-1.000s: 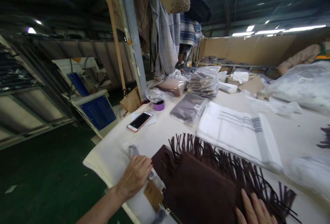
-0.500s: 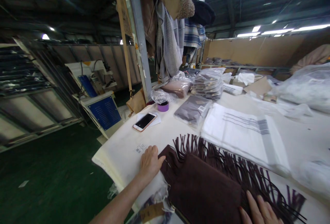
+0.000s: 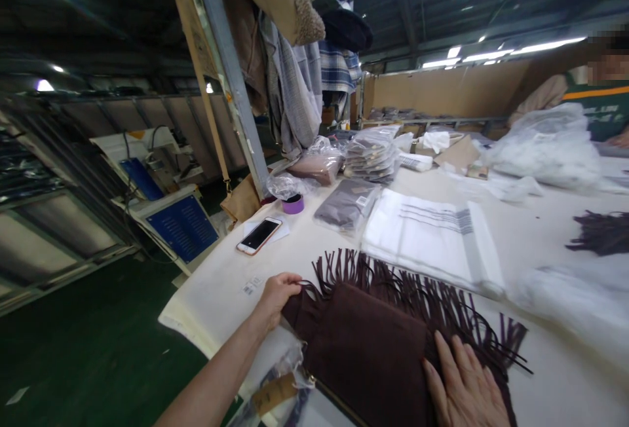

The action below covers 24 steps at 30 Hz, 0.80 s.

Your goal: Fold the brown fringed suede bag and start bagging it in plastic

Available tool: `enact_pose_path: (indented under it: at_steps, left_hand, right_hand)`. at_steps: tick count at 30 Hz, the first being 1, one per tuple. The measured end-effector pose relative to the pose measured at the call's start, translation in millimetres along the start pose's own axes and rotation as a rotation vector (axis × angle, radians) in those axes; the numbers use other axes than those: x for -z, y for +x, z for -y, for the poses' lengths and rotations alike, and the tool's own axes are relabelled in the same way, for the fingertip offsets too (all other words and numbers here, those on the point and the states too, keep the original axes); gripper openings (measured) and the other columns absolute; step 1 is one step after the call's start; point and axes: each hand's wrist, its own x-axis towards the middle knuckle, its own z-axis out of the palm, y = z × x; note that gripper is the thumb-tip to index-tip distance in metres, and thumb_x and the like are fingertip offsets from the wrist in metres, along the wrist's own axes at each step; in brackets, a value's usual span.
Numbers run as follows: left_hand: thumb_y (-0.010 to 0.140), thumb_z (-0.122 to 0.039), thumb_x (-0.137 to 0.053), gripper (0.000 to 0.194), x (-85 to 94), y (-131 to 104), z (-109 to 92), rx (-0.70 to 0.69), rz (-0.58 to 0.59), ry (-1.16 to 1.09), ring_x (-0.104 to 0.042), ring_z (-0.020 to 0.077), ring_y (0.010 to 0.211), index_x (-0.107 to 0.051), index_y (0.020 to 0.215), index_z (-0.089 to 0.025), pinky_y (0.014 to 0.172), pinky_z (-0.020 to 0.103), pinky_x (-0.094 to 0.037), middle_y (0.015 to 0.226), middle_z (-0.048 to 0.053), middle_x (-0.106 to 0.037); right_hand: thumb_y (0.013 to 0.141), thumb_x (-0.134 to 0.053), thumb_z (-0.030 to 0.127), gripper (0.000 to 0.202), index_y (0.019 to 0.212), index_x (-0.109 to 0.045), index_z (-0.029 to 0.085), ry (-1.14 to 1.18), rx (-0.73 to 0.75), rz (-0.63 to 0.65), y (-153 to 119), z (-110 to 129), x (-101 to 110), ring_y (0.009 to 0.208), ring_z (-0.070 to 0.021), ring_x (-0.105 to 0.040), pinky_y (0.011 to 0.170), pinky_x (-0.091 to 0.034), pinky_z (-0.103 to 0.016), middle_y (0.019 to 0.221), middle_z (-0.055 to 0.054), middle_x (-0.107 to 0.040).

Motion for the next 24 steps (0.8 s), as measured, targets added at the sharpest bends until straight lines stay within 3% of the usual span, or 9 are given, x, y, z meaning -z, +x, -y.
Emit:
enact_pose_path:
  at_steps: [6, 9, 12, 16, 18, 21, 22, 23, 24]
  left_hand:
    - [0.08, -0.008, -0.042, 0.031, -3.1, -30, -43, -0.469, -0.086, 0.286, -0.065, 0.0191, 0.088, -0.067, 0.095, -0.019, 0.082, 0.032, -0.051, 0.094, 0.006, -0.071]
    - [0.078, -0.003, -0.039, 0.038, -33.1, -65, -64, -0.785, -0.039, 0.456, -0.067, 0.021, 0.078, -0.064, 0.103, -0.016, 0.067, 0.032, -0.054, 0.095, 0.01, -0.07]
    - [0.076, -0.005, -0.044, 0.029, -77.1, -94, -66, -1.024, -0.026, 0.589, -0.065, 0.0234, 0.058, -0.065, 0.096, -0.009, 0.046, 0.032, -0.052, 0.094, 0.017, -0.069]
    - [0.078, -0.008, -0.039, 0.028, -116.3, -116, -56, -1.221, -0.234, 0.755, -0.06, 0.0206, 0.046, -0.062, 0.093, -0.002, 0.036, 0.03, -0.046, 0.088, 0.022, -0.069]
    - [0.081, -0.011, -0.035, 0.031, -117.5, -122, -57, -1.296, -0.302, 0.757, -0.057, 0.017, 0.045, -0.06, 0.098, -0.002, 0.036, 0.027, -0.044, 0.09, 0.021, -0.068]
    - [0.087, -0.02, -0.039, 0.025, -95.1, -121, -65, -1.494, -0.155, 0.555, -0.048, 0.0099, 0.04, -0.06, 0.099, -0.013, 0.034, 0.023, -0.037, 0.089, 0.007, -0.069]
    - [0.087, -0.022, -0.042, 0.022, -82.6, -116, -68, -1.471, -0.086, 0.431, -0.049, 0.0098, 0.044, -0.061, 0.097, -0.016, 0.038, 0.023, -0.039, 0.086, 0.004, -0.068]
    - [0.086, -0.023, -0.044, 0.018, -69.0, -107, -69, -1.34, -0.023, 0.281, -0.052, 0.0106, 0.051, -0.061, 0.093, -0.02, 0.045, 0.022, -0.043, 0.082, 0.001, -0.067]
    - [0.085, -0.022, -0.044, 0.018, -55.2, -96, -69, -1.073, 0.015, 0.12, -0.058, 0.0135, 0.064, -0.061, 0.09, -0.02, 0.059, 0.025, -0.048, 0.082, 0.003, -0.066]
  right_hand:
    - [0.08, -0.034, 0.012, 0.037, 0.091, -0.068, 0.022, 0.037, -0.126, -0.148, 9, 14, 1, 0.133, -0.0399, -0.022, 0.084, -0.041, -0.058, 0.113, -0.014, -0.061]
    - [0.08, -0.034, 0.011, 0.037, 0.091, -0.068, 0.021, 0.051, -0.126, -0.152, 8, 15, 1, 0.132, -0.041, -0.023, 0.084, -0.04, -0.059, 0.114, -0.015, -0.06]
    - [0.08, -0.035, 0.012, 0.036, 0.09, -0.069, 0.02, 0.037, -0.131, -0.15, 10, 15, 2, 0.127, -0.0411, -0.031, 0.083, -0.041, -0.058, 0.113, -0.016, -0.061]
    - [0.08, -0.037, 0.014, 0.034, 0.085, -0.07, 0.018, 0.001, -0.141, -0.147, 12, 15, 3, 0.115, -0.0403, -0.045, 0.083, -0.042, -0.055, 0.112, -0.017, -0.062]
    - [0.079, -0.037, 0.015, 0.034, 0.085, -0.07, 0.018, -0.008, -0.131, -0.122, 10, 13, 4, 0.112, -0.0402, -0.048, 0.083, -0.042, -0.055, 0.113, -0.017, -0.062]
    - [0.078, -0.038, 0.019, 0.035, 0.096, -0.069, 0.02, 0.02, -0.094, -0.046, 3, 7, 3, 0.113, -0.0399, -0.048, 0.084, -0.041, -0.055, 0.119, -0.015, -0.059]
    - [0.079, -0.038, 0.02, 0.036, 0.1, -0.067, 0.021, 0.043, -0.093, -0.003, 1, 5, 2, 0.115, -0.0393, -0.047, 0.085, -0.041, -0.055, 0.122, -0.014, -0.058]
    - [0.08, -0.039, 0.023, 0.037, 0.104, -0.066, 0.021, 0.069, -0.105, 0.04, -2, 3, 1, 0.118, -0.0384, -0.045, 0.087, -0.04, -0.055, 0.125, -0.013, -0.056]
    - [0.08, -0.039, 0.025, 0.037, 0.107, -0.064, 0.021, 0.097, -0.126, 0.08, -4, 2, 0, 0.12, -0.0375, -0.044, 0.089, -0.039, -0.054, 0.126, -0.013, -0.055]
